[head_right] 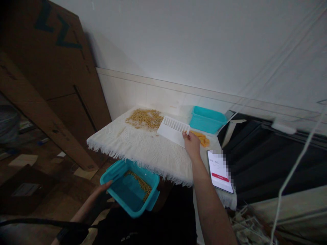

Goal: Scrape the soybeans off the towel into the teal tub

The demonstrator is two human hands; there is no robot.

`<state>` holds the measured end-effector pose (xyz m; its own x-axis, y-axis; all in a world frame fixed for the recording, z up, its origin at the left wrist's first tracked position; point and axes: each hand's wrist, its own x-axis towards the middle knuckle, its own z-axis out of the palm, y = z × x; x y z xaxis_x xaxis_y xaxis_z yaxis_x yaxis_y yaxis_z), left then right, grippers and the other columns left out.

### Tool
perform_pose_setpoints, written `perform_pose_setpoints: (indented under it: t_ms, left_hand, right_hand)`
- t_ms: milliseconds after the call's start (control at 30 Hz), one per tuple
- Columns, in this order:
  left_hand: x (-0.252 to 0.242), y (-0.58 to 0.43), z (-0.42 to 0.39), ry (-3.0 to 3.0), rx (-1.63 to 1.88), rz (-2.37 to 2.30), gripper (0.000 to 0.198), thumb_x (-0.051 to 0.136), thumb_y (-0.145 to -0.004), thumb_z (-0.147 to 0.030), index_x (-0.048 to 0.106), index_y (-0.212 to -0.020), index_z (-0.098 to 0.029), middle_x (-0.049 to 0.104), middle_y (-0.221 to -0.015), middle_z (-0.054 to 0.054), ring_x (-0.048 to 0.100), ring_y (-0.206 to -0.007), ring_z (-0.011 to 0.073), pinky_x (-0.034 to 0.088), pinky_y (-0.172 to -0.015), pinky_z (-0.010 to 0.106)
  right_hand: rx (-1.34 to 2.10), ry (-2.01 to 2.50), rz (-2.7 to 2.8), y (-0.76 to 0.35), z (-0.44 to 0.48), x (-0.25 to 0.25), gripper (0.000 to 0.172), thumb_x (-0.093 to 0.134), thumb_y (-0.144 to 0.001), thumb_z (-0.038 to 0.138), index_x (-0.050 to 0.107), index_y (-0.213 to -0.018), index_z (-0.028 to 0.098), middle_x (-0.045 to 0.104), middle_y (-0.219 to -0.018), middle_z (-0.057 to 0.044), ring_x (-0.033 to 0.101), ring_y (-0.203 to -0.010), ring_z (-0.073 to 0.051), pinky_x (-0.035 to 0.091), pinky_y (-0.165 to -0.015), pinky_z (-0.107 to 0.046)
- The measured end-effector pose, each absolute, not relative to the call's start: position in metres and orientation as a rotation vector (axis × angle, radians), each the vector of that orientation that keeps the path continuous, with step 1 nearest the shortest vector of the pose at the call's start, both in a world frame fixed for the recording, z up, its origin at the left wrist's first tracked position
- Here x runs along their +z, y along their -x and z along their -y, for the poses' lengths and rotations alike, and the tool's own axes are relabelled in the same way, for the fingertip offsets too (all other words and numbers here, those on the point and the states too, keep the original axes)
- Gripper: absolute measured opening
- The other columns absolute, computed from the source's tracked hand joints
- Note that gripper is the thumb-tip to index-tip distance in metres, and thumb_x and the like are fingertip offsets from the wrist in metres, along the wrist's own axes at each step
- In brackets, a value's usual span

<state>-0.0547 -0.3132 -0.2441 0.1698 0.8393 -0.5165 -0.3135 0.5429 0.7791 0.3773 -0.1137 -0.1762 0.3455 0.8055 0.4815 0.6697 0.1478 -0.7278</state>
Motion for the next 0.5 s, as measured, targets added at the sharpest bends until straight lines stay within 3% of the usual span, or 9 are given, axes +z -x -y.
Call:
perform_pose_setpoints:
  t_ms: [267,500]
  left_hand:
    - [-0.2391,0.0479,0.3144,-0.507,0.927,-1.167,0.109,0.091,-0.081,-0.071,0.049,-0.172,-0.028,0.076,-0.159,0.017,0.051,-0.164,0.0513,0.067,-0.109,0.059]
    - [-0.2404,0.0486,0.3144,-0.52,0.932,-1.17,0.103,0.091,-0.081,-0.072,0.058,-0.166,-0.025,0.08,-0.153,0.017,0.053,-0.162,0.0535,0.065,-0.113,0.065]
  right_hand:
    - [0.149,1.552,1.389,-0.3726,0.1144,-0.1746,0.059,0.056,-0.091,0.083,0.058,-0.071,0.027,0.057,-0.062,-0.001,0.058,-0.074,-0.026,0.043,-0.073,-0.038]
    - [0.228,1.506,1.449,-0.3695,0.1176,-0.1728,0.06,0.056,-0.089,0.086,0.05,-0.07,0.029,0.052,-0.063,0.002,0.052,-0.071,-0.022,0.039,-0.069,-0.035]
